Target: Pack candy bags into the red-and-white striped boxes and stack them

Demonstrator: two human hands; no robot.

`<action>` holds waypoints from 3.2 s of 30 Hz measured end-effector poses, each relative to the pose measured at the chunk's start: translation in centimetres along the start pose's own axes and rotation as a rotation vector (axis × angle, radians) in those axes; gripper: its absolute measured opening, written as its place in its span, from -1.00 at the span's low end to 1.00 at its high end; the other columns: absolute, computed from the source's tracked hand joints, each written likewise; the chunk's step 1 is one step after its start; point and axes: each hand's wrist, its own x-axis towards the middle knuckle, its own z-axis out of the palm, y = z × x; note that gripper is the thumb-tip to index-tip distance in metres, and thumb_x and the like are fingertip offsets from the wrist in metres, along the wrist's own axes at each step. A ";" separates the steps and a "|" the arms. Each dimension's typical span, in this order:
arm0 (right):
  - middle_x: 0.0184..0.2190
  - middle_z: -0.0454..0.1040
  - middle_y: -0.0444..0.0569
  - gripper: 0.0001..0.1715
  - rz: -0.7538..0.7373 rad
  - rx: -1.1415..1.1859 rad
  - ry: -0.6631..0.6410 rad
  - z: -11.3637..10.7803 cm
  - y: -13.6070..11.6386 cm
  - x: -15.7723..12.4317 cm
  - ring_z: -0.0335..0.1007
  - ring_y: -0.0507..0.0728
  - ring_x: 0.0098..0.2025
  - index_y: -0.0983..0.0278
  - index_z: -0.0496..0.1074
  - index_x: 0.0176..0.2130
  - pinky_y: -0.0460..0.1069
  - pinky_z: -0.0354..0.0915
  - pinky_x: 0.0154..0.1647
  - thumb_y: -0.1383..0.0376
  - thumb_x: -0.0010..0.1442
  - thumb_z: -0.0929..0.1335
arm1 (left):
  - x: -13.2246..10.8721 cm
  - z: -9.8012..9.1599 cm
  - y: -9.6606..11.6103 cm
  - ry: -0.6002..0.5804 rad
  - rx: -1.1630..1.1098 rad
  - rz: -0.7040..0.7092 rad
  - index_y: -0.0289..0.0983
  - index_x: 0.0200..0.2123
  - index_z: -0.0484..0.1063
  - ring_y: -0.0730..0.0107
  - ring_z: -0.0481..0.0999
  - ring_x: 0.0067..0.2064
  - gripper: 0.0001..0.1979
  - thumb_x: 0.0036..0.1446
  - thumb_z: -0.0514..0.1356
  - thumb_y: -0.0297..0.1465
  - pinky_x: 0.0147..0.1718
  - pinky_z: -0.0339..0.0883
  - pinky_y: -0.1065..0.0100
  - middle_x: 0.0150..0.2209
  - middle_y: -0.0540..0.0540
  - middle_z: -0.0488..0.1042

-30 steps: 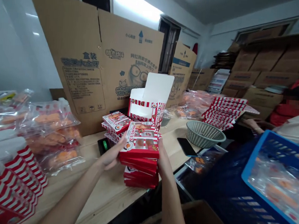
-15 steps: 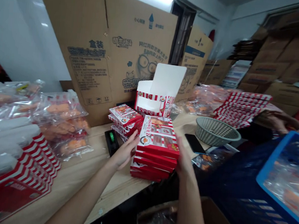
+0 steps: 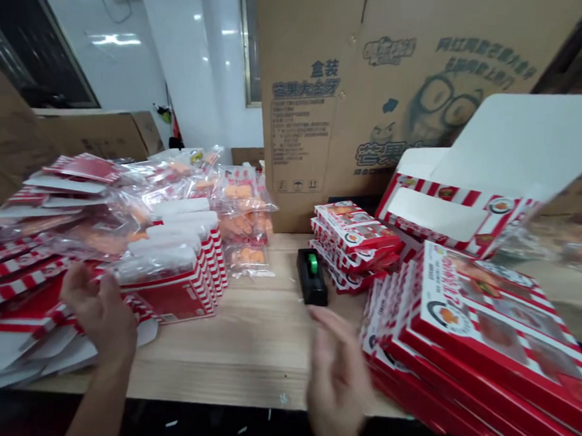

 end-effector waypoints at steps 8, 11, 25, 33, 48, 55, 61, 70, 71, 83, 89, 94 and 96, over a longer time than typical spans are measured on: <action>0.21 0.19 0.04 -0.44 0.112 0.326 -0.585 14.2 -1.0 -3.8 0.10 0.16 0.23 0.17 0.08 0.23 0.14 0.10 0.22 0.27 0.26 0.21 | -0.5 -0.8 -2.0 -0.122 0.071 -0.194 -0.28 -0.15 0.38 0.28 0.37 -0.11 -0.70 0.14 0.05 -0.24 -0.02 0.20 0.21 -0.19 -0.08 0.38; 0.24 0.13 0.00 -0.38 0.059 0.333 -0.574 14.4 -1.3 -4.7 0.00 0.15 0.27 0.11 -0.03 0.27 0.14 0.06 0.25 0.30 0.27 0.20 | -2.7 -1.3 -0.4 -0.086 0.036 -0.076 -0.29 -0.09 0.36 0.27 0.31 0.01 -0.70 0.19 0.02 -0.27 0.03 0.15 0.27 -0.08 -0.15 0.33; -0.46 0.38 -0.09 -0.77 -0.065 0.201 -0.330 7.1 -0.6 -1.8 0.33 0.07 -0.36 0.23 0.35 -0.51 -0.06 0.25 -0.36 0.37 0.18 0.26 | -5.1 -0.3 3.8 -0.654 -0.152 -0.029 -0.22 -0.18 0.41 0.36 0.45 -0.07 -0.66 0.03 -0.03 -0.60 -0.04 0.29 0.36 -0.17 -0.03 0.49; -0.24 0.48 -0.07 -0.61 0.301 0.475 -0.282 7.1 -2.6 -2.0 0.43 0.05 -0.25 0.13 0.19 0.03 -0.07 0.35 -0.23 0.33 0.20 0.27 | -5.5 -1.5 2.4 -0.760 -0.444 -0.052 -0.21 0.12 0.20 0.26 0.37 0.08 -0.61 0.23 -0.07 -0.50 0.06 0.23 0.18 0.04 -0.14 0.40; -0.21 0.50 -0.05 -0.79 0.161 0.504 -0.257 6.4 -2.6 -2.0 0.44 0.10 -0.16 0.16 0.47 -0.33 0.03 0.34 -0.14 0.43 0.16 0.30 | -0.6 3.2 -4.7 -0.664 -0.091 0.238 -0.26 0.04 0.32 0.18 0.05 0.28 -0.62 0.18 0.04 -0.28 0.26 -0.27 0.04 0.19 -0.19 0.24; -0.19 0.49 -0.05 -0.84 0.179 0.474 -0.330 6.2 -2.1 -1.2 0.41 0.09 -0.10 0.17 0.48 -0.34 0.03 0.30 -0.08 0.40 0.16 0.32 | -4.6 0.4 2.4 -0.835 -0.353 -0.342 -0.26 -0.02 0.36 0.28 0.49 -0.11 -0.67 0.14 0.07 -0.35 -0.07 0.31 0.28 -0.17 -0.10 0.54; -0.16 0.49 -0.01 -0.91 0.283 0.520 -0.406 6.3 -3.5 -1.6 0.41 0.14 -0.08 0.19 0.45 -0.34 0.05 0.33 -0.08 0.25 0.15 0.33 | -4.0 1.0 2.7 -0.759 -0.298 -0.277 -0.26 -0.28 0.46 0.30 0.50 -0.22 -0.73 0.04 0.00 -0.50 -0.20 0.33 0.32 -0.29 -0.05 0.55; -0.22 0.56 -0.02 -0.82 0.406 0.311 -0.557 5.1 -3.8 0.3 0.42 0.17 -0.04 0.19 0.49 -0.25 0.05 0.33 -0.04 0.23 0.12 0.34 | -2.4 -0.2 0.2 -1.193 -0.782 -0.687 -0.28 -0.35 0.46 0.06 0.45 -0.04 -0.81 0.04 0.14 -0.30 -0.08 0.31 0.10 -0.13 -0.21 0.52; -0.23 0.57 -0.02 -0.84 0.411 0.291 -0.558 4.9 -3.7 0.5 0.40 0.19 -0.01 0.19 0.50 -0.28 0.08 0.31 -0.01 0.23 0.10 0.36 | -2.4 -0.2 0.3 -1.210 -0.782 -0.668 -0.27 -0.39 0.45 0.08 0.45 -0.03 -0.89 0.02 0.17 -0.35 -0.07 0.30 0.11 -0.13 -0.19 0.53; -0.32 0.54 -0.10 -0.94 0.204 0.211 -0.656 2.9 -5.2 -0.2 0.48 0.09 -0.22 0.20 0.43 -0.34 0.16 0.16 0.15 0.28 0.10 0.39 | -1.9 -0.7 -0.4 -1.549 -0.853 -0.403 -0.16 -0.28 0.56 -0.07 0.34 0.11 -0.66 0.01 0.19 -0.07 0.08 0.10 -0.16 -0.09 -0.24 0.52; -0.22 0.54 -0.12 -0.78 -0.031 -0.009 -0.789 3.3 -6.3 0.6 0.44 0.08 -0.15 0.12 0.43 -0.15 0.19 0.03 0.19 0.34 0.16 0.35 | -1.7 -0.6 -0.7 -1.531 -1.006 -0.398 -0.11 -0.20 0.55 0.01 0.37 0.09 -0.77 0.11 0.13 -0.30 0.15 -0.03 -0.15 -0.10 -0.15 0.53; -0.31 0.52 -0.16 -0.85 -0.156 -0.095 -0.678 3.6 -6.5 0.6 0.44 0.05 -0.24 0.17 0.42 -0.25 0.13 0.09 0.11 0.40 0.14 0.36 | -4.7 -1.1 1.2 -1.117 -0.894 -0.386 -0.14 -0.34 0.52 0.21 0.43 0.00 -0.73 0.14 0.02 -0.48 0.19 -0.06 -0.01 -0.18 -0.06 0.54; -0.38 0.51 -0.17 -0.90 -0.117 -0.079 -0.655 3.4 -6.2 0.7 0.43 0.04 -0.29 0.20 0.41 -0.31 0.11 0.12 0.07 0.41 0.15 0.35 | -6.4 -0.8 2.0 -0.927 -0.897 -0.348 -0.18 -0.29 0.49 0.22 0.44 -0.06 -0.73 0.17 -0.02 -0.42 0.13 0.06 0.01 -0.22 -0.07 0.53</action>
